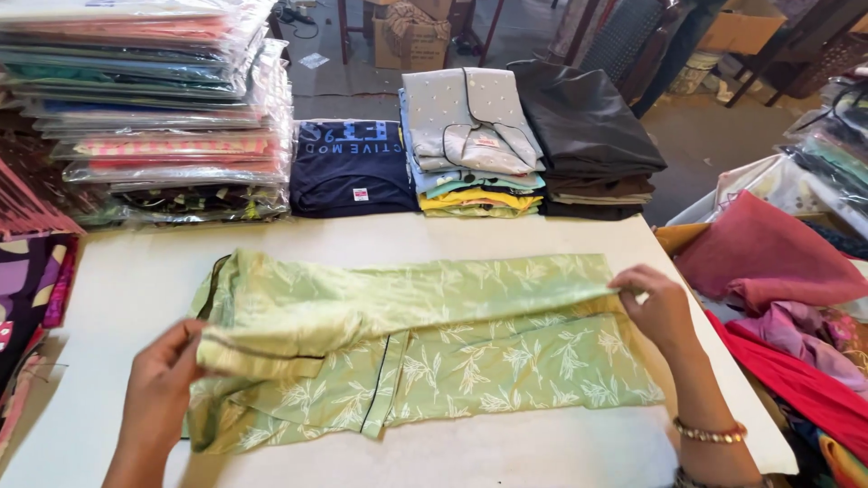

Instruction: The person folds a light green patterned shirt on a white table, smoothing the fabric and aligning the edges before folding it into a compact rectangle. They then pick up a cream-colored shirt and begin folding it in a similar manner.

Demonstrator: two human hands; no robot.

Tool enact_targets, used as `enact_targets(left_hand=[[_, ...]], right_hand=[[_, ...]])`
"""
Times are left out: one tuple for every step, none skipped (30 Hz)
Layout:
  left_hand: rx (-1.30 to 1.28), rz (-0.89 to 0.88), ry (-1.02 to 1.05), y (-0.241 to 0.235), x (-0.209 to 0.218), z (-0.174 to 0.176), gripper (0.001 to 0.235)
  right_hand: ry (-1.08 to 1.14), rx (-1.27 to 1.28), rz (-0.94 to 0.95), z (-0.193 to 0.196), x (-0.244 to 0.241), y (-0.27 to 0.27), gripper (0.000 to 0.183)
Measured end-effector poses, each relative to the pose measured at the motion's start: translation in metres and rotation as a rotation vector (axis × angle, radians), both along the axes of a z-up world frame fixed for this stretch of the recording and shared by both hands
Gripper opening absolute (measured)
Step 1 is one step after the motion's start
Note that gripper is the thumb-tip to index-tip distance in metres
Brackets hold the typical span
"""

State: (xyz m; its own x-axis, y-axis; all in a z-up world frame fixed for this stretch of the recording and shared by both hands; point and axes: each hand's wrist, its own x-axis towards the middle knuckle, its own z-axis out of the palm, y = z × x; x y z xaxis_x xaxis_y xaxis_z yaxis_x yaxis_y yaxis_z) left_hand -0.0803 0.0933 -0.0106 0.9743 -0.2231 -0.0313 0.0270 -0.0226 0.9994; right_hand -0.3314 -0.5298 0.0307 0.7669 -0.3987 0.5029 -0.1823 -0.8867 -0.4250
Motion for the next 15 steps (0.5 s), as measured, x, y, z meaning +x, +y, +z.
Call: enact_targets(left_hand=[[-0.001, -0.003, 0.001, 0.004, 0.0, 0.002, 0.022], [0.106, -0.087, 0.103, 0.008, 0.0, 0.003, 0.023], [0.213, -0.166, 0.206, 0.014, -0.001, 0.005, 0.026], [0.213, -0.166, 0.207, 0.012, 0.004, 0.007, 0.026], [0.339, -0.218, 0.163, 0.016, 0.007, 0.01, 0.027], [0.465, -0.27, 0.119, 0.021, 0.01, 0.013, 0.03], [0.47, -0.24, 0.123, 0.016, 0.016, 0.023, 0.03], [0.502, -0.224, -0.09, 0.012, 0.023, 0.032, 0.03], [0.536, -0.194, -0.299, 0.013, 0.027, 0.041, 0.032], [0.546, -0.155, -0.291, -0.001, 0.029, 0.055, 0.032], [0.636, -0.142, -0.433, -0.016, 0.035, 0.069, 0.029], [0.73, -0.131, -0.572, -0.031, 0.042, 0.083, 0.028], [0.736, -0.106, -0.569, -0.038, 0.06, 0.069, 0.028], [0.823, -0.095, -0.706, -0.044, 0.079, 0.056, 0.036], [0.907, -0.093, -0.849, -0.054, 0.102, 0.045, 0.046]], right_hand=[[0.001, -0.001, -0.003, -0.002, -0.004, -0.001, 0.015], [0.172, -0.004, -0.005, -0.004, -0.008, -0.002, 0.016], [0.343, -0.007, -0.004, -0.005, -0.011, -0.003, 0.017], [0.345, -0.006, -0.004, 0.0, -0.013, -0.003, 0.017], [0.476, 0.004, 0.064, 0.002, -0.009, -0.002, 0.026], [0.609, 0.012, 0.131, 0.005, -0.006, 0.0, 0.039], [0.605, 0.009, 0.161, 0.006, 0.001, -0.006, 0.039], [0.474, 0.01, 0.223, 0.007, 0.008, -0.012, 0.039], [0.344, 0.009, 0.293, 0.009, 0.02, -0.017, 0.04], [0.34, 0.006, 0.333, 0.006, 0.036, -0.017, 0.04], [0.33, 0.015, 0.243, 0.005, 0.049, -0.019, 0.036], [0.32, 0.024, 0.154, 0.004, 0.063, -0.02, 0.033], [0.315, 0.018, 0.179, -0.008, 0.079, -0.029, 0.033], [0.333, -0.059, 0.182, -0.02, 0.095, -0.037, 0.033], [0.346, -0.135, 0.174, -0.031, 0.109, -0.047, 0.033]])
